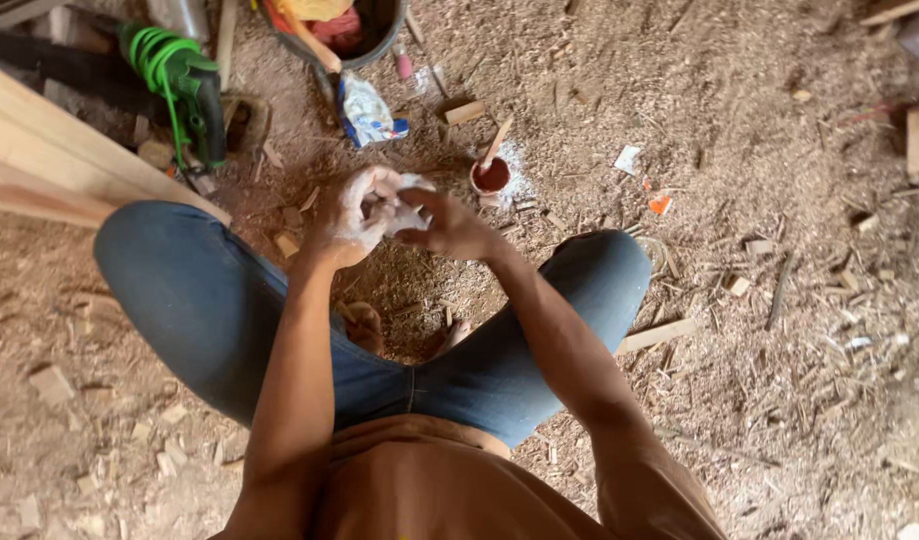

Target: The person sits on the floor and mixes a reddish-brown powder in a small container using a wooden stick. They add a white powder from a plastic bag into the container and continue stirring the mixture.

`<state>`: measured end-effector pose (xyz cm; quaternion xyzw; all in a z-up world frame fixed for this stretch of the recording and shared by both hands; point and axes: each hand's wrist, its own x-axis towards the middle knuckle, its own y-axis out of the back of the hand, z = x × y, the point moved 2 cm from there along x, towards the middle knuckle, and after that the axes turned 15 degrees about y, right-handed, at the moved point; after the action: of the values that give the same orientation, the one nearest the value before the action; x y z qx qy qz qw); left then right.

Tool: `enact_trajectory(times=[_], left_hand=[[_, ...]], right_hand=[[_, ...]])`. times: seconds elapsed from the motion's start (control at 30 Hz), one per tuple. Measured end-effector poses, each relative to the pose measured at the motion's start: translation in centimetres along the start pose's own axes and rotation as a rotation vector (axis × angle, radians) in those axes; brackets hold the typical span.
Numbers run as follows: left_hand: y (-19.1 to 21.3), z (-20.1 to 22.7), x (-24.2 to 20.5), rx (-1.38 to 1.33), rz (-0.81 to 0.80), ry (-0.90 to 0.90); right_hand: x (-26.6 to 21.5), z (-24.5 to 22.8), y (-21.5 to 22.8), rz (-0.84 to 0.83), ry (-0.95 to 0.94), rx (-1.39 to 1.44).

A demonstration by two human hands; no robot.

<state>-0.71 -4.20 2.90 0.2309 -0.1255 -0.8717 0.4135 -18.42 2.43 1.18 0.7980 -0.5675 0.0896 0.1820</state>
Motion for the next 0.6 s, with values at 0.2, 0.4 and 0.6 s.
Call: enact_trajectory(times=[0.2,0.4,0.6], left_hand=[[-0.1,-3.3,1.3,-0.230,-0.208,-0.046],[-9.3,-5.7,4.8,-0.927,-0.819,0.207],[-18.1,-4.2,3.0,-1.535,-1.235,0.447]], right_hand=[[-0.9,-2.8,-1.3,-0.102,-0.192,-0.223],[-2.0,-9.5,3.6,0.348,-0.248,0.028],[-2.4,-7.7,7.6,0.556,-0.356,-0.294]])
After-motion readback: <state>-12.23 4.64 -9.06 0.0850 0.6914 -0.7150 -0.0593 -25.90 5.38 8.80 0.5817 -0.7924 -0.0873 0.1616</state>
